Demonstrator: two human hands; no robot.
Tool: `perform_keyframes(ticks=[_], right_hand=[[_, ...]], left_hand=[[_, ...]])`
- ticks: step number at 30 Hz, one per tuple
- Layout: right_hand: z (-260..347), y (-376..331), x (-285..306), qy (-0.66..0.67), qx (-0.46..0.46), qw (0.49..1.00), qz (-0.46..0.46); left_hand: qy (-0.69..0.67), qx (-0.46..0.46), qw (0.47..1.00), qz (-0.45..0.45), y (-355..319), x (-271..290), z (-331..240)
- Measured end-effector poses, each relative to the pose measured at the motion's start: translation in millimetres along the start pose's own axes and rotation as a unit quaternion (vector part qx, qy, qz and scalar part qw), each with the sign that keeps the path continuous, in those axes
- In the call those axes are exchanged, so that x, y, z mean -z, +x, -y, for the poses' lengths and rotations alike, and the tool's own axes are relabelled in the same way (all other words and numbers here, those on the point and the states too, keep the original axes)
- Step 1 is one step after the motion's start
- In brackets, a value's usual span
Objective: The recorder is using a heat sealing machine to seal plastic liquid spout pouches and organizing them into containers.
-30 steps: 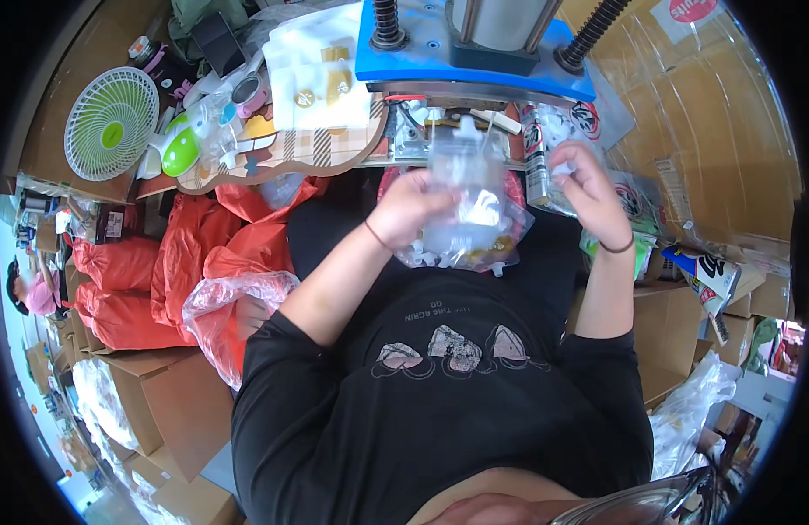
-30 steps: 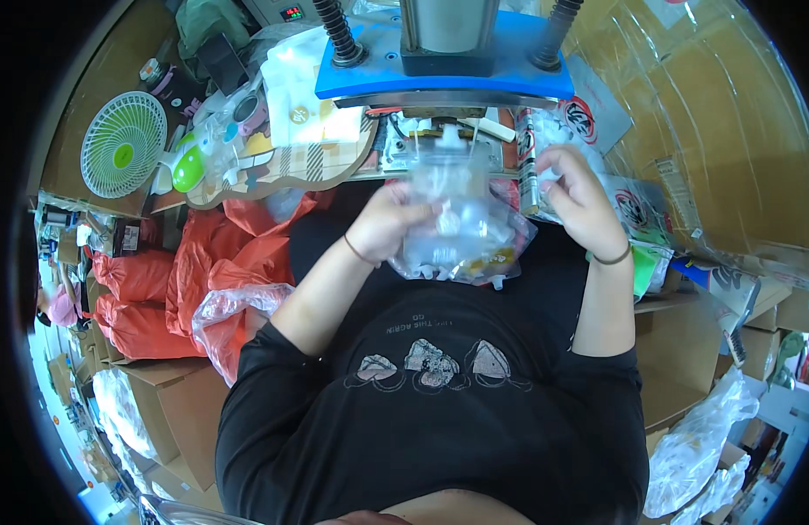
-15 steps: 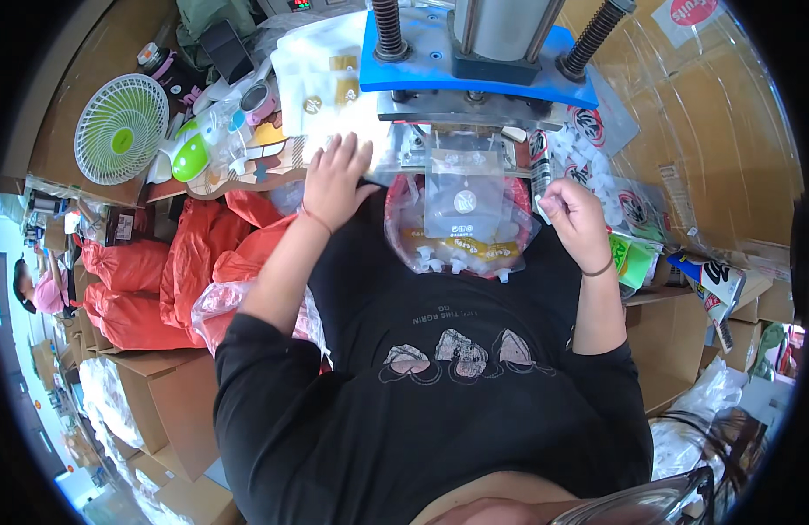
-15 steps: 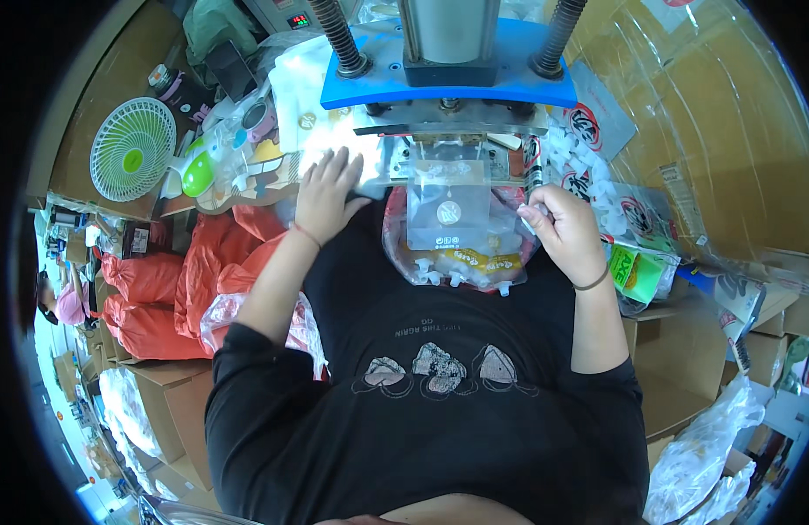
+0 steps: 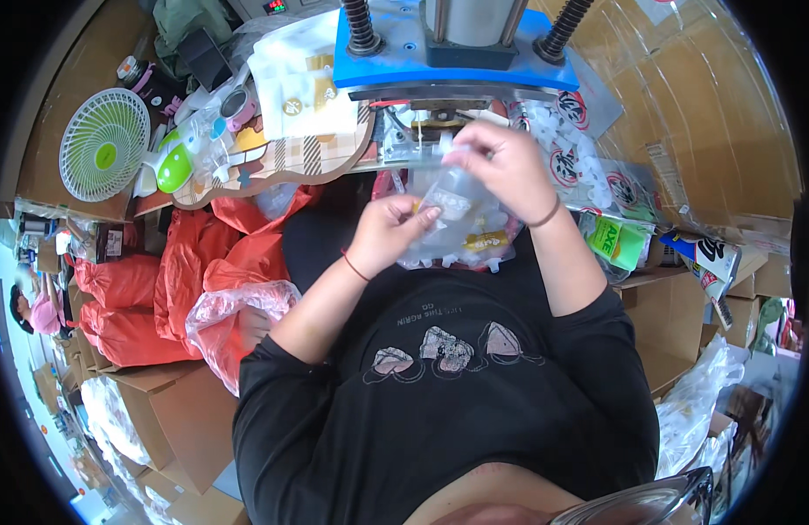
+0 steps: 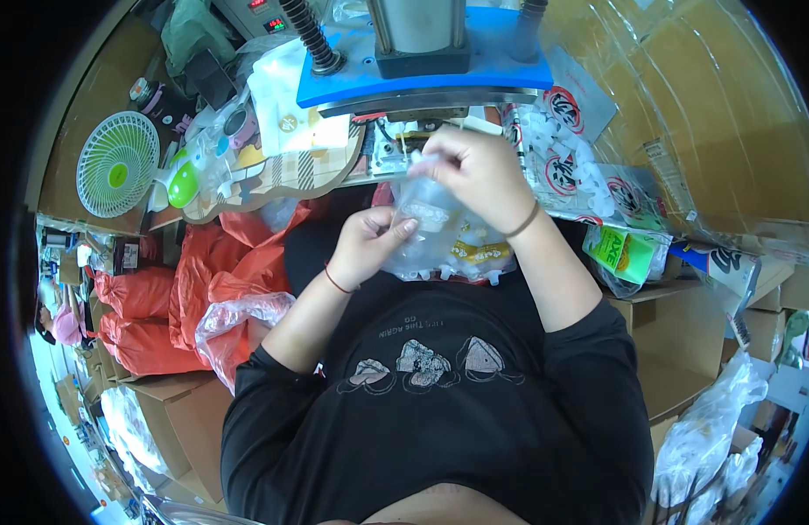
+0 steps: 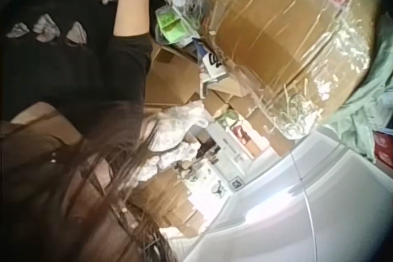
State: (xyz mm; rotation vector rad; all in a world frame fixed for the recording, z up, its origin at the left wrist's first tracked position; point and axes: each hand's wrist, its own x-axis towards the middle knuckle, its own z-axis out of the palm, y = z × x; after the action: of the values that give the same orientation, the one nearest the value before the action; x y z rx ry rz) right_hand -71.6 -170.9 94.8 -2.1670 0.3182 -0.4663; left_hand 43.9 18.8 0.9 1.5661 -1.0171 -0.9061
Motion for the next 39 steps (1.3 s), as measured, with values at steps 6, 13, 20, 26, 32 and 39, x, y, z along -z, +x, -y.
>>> perform_keyframes(ticks=[6, 13, 20, 26, 32, 39], right_hand=[[-30, -15, 25, -0.098, 0.033, 0.991, 0.089], [-76, -44, 71, -0.372, 0.017, 0.928, -0.02], [-113, -46, 63, -0.409, -0.107, 0.906, -0.004], [-129, -51, 64, -0.311, -0.109, 0.943, -0.044], [-116, -48, 66, -0.394, -0.09, 0.913, -0.044], [-133, -36, 66, -0.397, -0.026, 0.917, -0.009]], left_hand=[[-0.259, 0.1, 0.958, 0.077, 0, -32, -8], [-0.361, 0.139, 0.916, 0.103, 28, -19, -9], [-0.378, 0.178, 0.908, 0.022, 72, 13, 6], [0.559, -0.201, 0.7, -0.396, 80, 126, 18], [0.622, -0.157, 0.753, -0.149, 18, 97, 35], [0.221, -0.074, 0.944, -0.234, 0, 79, 42]])
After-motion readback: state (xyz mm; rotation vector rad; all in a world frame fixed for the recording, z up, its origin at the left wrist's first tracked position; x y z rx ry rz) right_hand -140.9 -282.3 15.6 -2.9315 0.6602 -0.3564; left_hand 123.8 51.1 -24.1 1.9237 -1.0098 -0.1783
